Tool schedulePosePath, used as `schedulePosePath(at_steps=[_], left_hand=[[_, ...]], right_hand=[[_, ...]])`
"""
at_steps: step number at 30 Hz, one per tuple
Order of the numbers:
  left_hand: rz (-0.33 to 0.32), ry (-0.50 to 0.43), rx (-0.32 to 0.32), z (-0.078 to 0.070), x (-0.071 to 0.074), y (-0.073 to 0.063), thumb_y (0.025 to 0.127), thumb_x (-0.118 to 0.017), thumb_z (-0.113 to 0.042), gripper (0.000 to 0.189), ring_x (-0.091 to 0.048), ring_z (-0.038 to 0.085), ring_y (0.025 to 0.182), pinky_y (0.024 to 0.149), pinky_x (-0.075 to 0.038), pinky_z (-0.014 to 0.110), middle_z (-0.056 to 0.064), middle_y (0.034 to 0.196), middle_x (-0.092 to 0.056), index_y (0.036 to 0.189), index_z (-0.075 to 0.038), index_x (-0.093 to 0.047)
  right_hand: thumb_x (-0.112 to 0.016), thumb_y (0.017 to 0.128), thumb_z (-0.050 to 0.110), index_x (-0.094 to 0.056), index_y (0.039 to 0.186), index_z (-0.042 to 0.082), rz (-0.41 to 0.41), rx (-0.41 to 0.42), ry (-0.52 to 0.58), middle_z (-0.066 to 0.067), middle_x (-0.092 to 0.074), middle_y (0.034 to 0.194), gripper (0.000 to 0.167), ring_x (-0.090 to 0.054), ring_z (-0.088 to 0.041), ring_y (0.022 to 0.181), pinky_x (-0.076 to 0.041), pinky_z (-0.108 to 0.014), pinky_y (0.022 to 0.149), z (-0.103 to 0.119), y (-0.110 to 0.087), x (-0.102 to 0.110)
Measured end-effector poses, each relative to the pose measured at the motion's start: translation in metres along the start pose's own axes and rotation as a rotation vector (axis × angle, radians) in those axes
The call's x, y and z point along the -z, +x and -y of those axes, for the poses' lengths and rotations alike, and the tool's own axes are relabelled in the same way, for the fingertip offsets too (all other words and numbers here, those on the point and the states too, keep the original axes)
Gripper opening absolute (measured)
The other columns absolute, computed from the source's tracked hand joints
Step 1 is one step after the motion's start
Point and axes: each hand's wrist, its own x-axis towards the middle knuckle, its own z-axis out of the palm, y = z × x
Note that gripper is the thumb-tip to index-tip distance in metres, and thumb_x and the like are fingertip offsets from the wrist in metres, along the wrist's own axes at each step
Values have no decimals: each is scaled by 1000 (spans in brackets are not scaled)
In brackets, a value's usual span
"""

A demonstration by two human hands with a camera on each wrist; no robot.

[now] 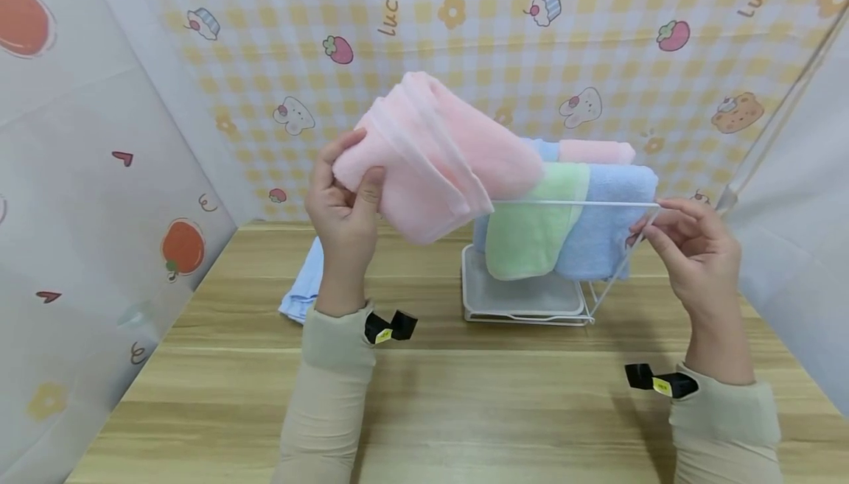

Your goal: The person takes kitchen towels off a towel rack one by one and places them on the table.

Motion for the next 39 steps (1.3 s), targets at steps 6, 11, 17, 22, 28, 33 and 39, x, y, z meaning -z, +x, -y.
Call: schedulePosePath(at_steps=[6, 11, 17, 22, 28, 33, 39], left_hand=[[-48, -62, 0, 0, 7, 3, 85, -76, -29, 55, -67, 20, 92, 79, -58, 28, 9, 110, -67, 122, 7, -58], [-88, -111, -16, 2, 13, 5, 82, -79, -30, 53, -68, 20, 91, 79, -58, 29, 11, 109, -69, 118, 3, -61], [-100, -144, -26, 7, 22, 6, 82, -80, -27, 46, -68, 21, 90, 78, -58, 30, 13, 107, -68, 116, 0, -64], [-24, -26, 82, 13, 36, 0, 89, -75, -13, 34, -68, 16, 85, 71, -59, 25, 6, 103, -69, 118, 0, -64], [215, 104, 253, 17, 58, -10, 92, -61, 9, 34, -67, 10, 84, 65, -58, 21, -4, 105, -68, 125, 5, -57], [350, 145, 349, 19, 74, -13, 92, -59, 11, 38, -67, 8, 75, 59, -58, 22, -7, 102, -70, 129, 11, -52], [494, 173, 548, 30, 91, -16, 97, -58, 1, 40, -68, 10, 63, 53, -58, 28, -5, 83, -70, 136, 0, -50]], right_hand=[[-53, 86, -27, -53, 122, -19, -6, -7, 1, -17, -73, 91, 37, -71, -20, 80, -57, -23, 81, -1, 0, 0], [-54, 86, -26, -54, 122, -18, -16, -15, 2, -16, -73, 90, 37, -71, -20, 81, -57, -23, 80, -1, -1, -1], [-53, 86, -26, -53, 122, -18, -14, -7, 23, -17, -72, 89, 36, -71, -21, 80, -57, -24, 79, 1, 0, 0], [-53, 86, -26, -53, 121, -19, -15, -5, 45, -19, -72, 90, 36, -71, -22, 79, -58, -24, 78, 1, 0, -2], [-54, 86, -26, -53, 121, -19, -13, -3, 42, -19, -72, 90, 35, -71, -22, 78, -58, -24, 79, 0, 1, -3], [-53, 86, -26, -53, 121, -19, -25, -13, 31, -18, -72, 89, 36, -71, -22, 78, -58, -24, 79, 0, 1, -3], [-53, 85, -28, -54, 119, -20, -42, -17, 50, -19, -72, 88, 35, -71, -22, 77, -58, -25, 78, 0, 1, -3]])
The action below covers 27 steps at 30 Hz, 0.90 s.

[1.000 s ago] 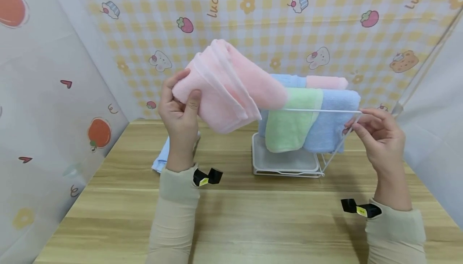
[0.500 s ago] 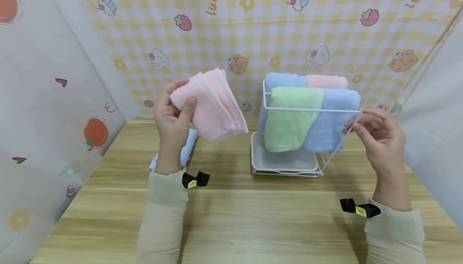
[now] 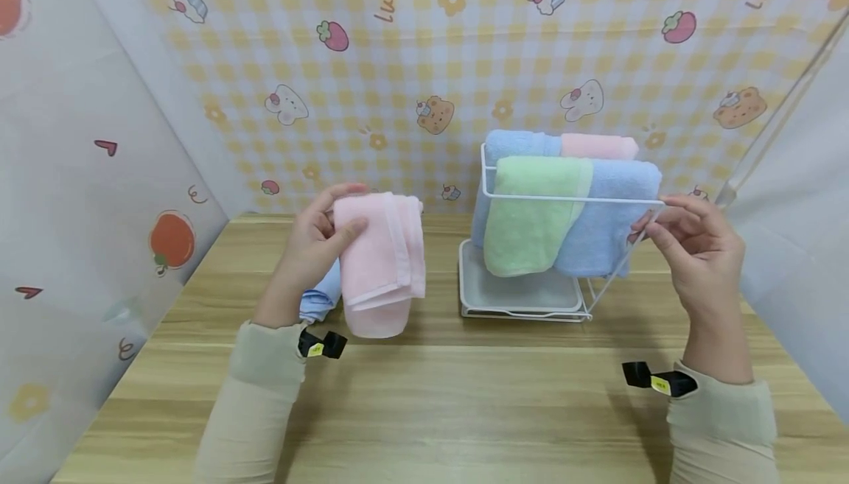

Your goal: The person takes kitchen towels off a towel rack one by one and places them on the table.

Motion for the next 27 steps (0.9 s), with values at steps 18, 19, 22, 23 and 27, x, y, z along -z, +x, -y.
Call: schedulePosePath(at_steps=[18, 19, 22, 23, 27], left_hand=[[57, -39, 367, 89, 17, 32, 99, -59, -10, 44, -67, 8, 70, 61, -57, 24, -7, 86, -71, 142, -4, -47], [54, -35, 377, 92, 18, 33, 100, -59, -9, 44, -67, 8, 68, 60, -57, 24, -6, 84, -71, 142, -4, -46], [54, -27, 407, 102, 21, 35, 100, -58, -8, 46, -67, 7, 65, 59, -57, 24, -5, 77, -69, 143, -2, -44], [53, -24, 417, 105, 22, 36, 100, -58, -8, 46, -67, 7, 65, 59, -57, 24, -5, 75, -69, 143, -2, -43], [52, -15, 453, 122, 25, 38, 97, -60, -2, 50, -68, 8, 67, 63, -58, 24, -4, 74, -69, 144, -1, -43]], right_hand=[[-56, 85, -26, -53, 118, -21, 23, 20, 36, -22, -72, 88, 33, -71, -25, 76, -59, -27, 79, -1, 4, -5], [-56, 85, -26, -53, 118, -21, 21, 19, 38, -22, -72, 88, 33, -71, -25, 76, -59, -27, 79, -1, 4, -5], [-55, 85, -26, -53, 118, -21, 13, 16, 48, -22, -72, 87, 33, -71, -25, 75, -59, -27, 79, -1, 3, -4], [-55, 85, -26, -53, 118, -21, 10, 17, 49, -23, -72, 87, 33, -71, -25, 75, -59, -27, 78, -1, 3, -4], [-55, 85, -26, -53, 118, -21, 0, 14, 45, -22, -72, 87, 34, -71, -25, 76, -59, -27, 78, -2, 2, -3]])
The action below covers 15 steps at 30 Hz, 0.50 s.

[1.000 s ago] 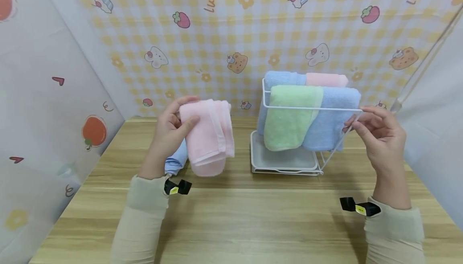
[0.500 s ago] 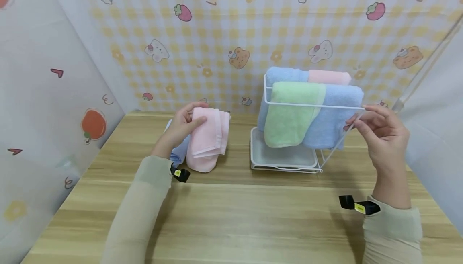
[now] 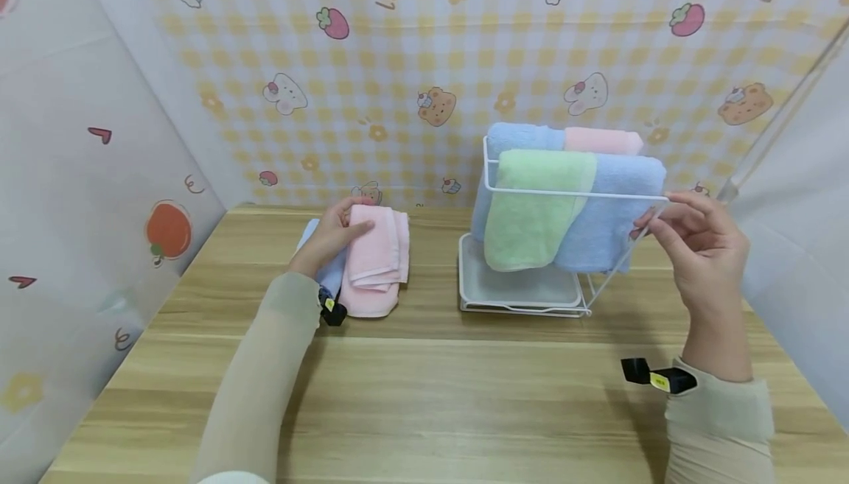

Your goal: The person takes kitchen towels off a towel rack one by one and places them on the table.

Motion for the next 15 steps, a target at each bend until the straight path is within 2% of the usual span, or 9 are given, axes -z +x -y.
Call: schedulePosePath(at_steps=[2, 5, 7, 9, 11, 15], left_hand=[[0, 17, 13, 8, 1, 4, 95, -61, 1, 53, -68, 8, 68, 64, -59, 25, 0, 79, -70, 144, -1, -43], [28, 51, 20, 17, 0, 6, 93, -63, 3, 57, -69, 9, 71, 67, -60, 28, 16, 96, -72, 146, -1, -41], [58, 84, 12, 19, -2, 7, 93, -63, 2, 60, -69, 9, 73, 68, -61, 30, 29, 108, -68, 148, -1, -39], [70, 118, 3, 20, -6, 7, 92, -64, 1, 66, -70, 12, 77, 70, -61, 32, 35, 117, -64, 151, -5, -35], [55, 146, -1, 19, -8, 8, 91, -68, -2, 72, -72, 18, 82, 72, -61, 34, 36, 119, -63, 153, -10, -33], [-15, 186, -11, 18, -9, 7, 86, -75, -6, 76, -70, 34, 105, 80, -60, 37, 28, 124, -65, 151, -17, -37]], right_hand=[[-55, 85, -26, -53, 118, -20, -1, -1, -5, -22, -72, 88, 34, -71, -25, 76, -59, -27, 79, 0, 0, 1], [-55, 85, -27, -54, 118, -20, 0, -6, -6, -22, -72, 88, 34, -71, -25, 77, -59, -26, 79, -1, -1, 1], [-55, 85, -27, -54, 118, -20, -1, -5, -9, -22, -72, 88, 34, -71, -24, 77, -59, -26, 80, -1, -1, 2], [-54, 85, -27, -54, 118, -20, 1, -4, -8, -22, -72, 87, 34, -71, -24, 77, -59, -26, 80, -1, -1, 2], [-54, 85, -27, -54, 118, -20, 0, -4, -11, -21, -72, 87, 34, -71, -24, 77, -59, -26, 81, 0, -1, 2], [-54, 85, -27, -54, 118, -20, -7, -4, -17, -21, -72, 87, 34, -71, -24, 77, -59, -26, 80, 0, -1, 2]])
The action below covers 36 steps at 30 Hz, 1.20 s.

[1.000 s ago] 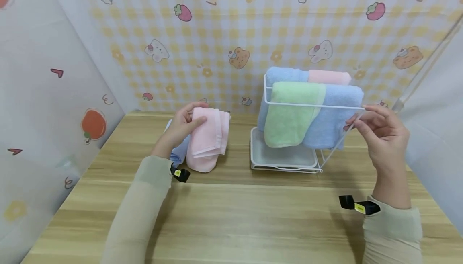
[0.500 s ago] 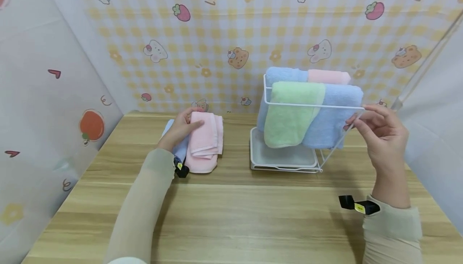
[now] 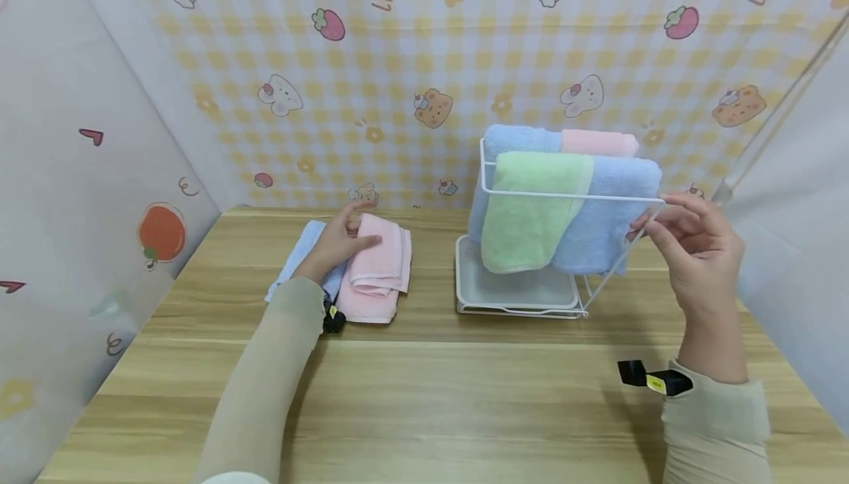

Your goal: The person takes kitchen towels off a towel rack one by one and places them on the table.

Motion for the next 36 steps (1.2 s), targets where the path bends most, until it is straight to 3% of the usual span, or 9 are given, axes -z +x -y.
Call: schedulePosePath(at_steps=[3, 9, 15, 21, 25, 36], left_hand=[[-18, 48, -20, 1, 3, -2, 86, -75, -7, 69, -63, 38, 120, 90, -58, 39, 26, 130, -63, 147, -13, -43], [-1, 226, -63, 2, 13, -13, 88, -75, -12, 62, -59, 38, 124, 107, -46, 50, 25, 131, -62, 144, -8, -48], [25, 415, -89, 0, 23, -22, 86, -78, -17, 69, -50, 40, 123, 109, -37, 54, 22, 138, -56, 146, -7, -46], [49, 546, -48, 3, 26, -25, 86, -78, -24, 74, -32, 44, 133, 112, -29, 60, 20, 154, -41, 150, -9, -43], [74, 587, -41, 5, 27, -27, 86, -78, -27, 76, -22, 45, 137, 112, -24, 66, 20, 159, -31, 151, -11, -41], [121, 584, -8, 5, 31, -30, 87, -78, -31, 79, -23, 44, 137, 111, -24, 67, 17, 161, -27, 153, -14, -38]], right_hand=[[-55, 85, -27, -54, 119, -20, -12, -6, -3, -21, -72, 87, 35, -72, -24, 77, -59, -26, 80, 0, -1, 0], [-53, 85, -28, -54, 119, -20, -19, -17, 1, -21, -72, 87, 36, -71, -24, 77, -59, -27, 80, 0, -2, -1], [-52, 85, -29, -54, 119, -20, -46, -26, -5, -20, -72, 86, 35, -71, -24, 77, -59, -27, 80, 1, -2, -3], [-53, 84, -29, -54, 118, -20, -47, -26, 7, -20, -72, 86, 35, -71, -24, 77, -59, -27, 79, 2, -1, -4], [-54, 84, -28, -54, 118, -20, -39, -19, 8, -21, -72, 86, 35, -71, -25, 77, -59, -27, 79, 1, -1, -3], [-54, 84, -28, -54, 119, -20, -40, -17, -1, -21, -72, 87, 36, -72, -24, 78, -59, -27, 79, 0, -2, -2]])
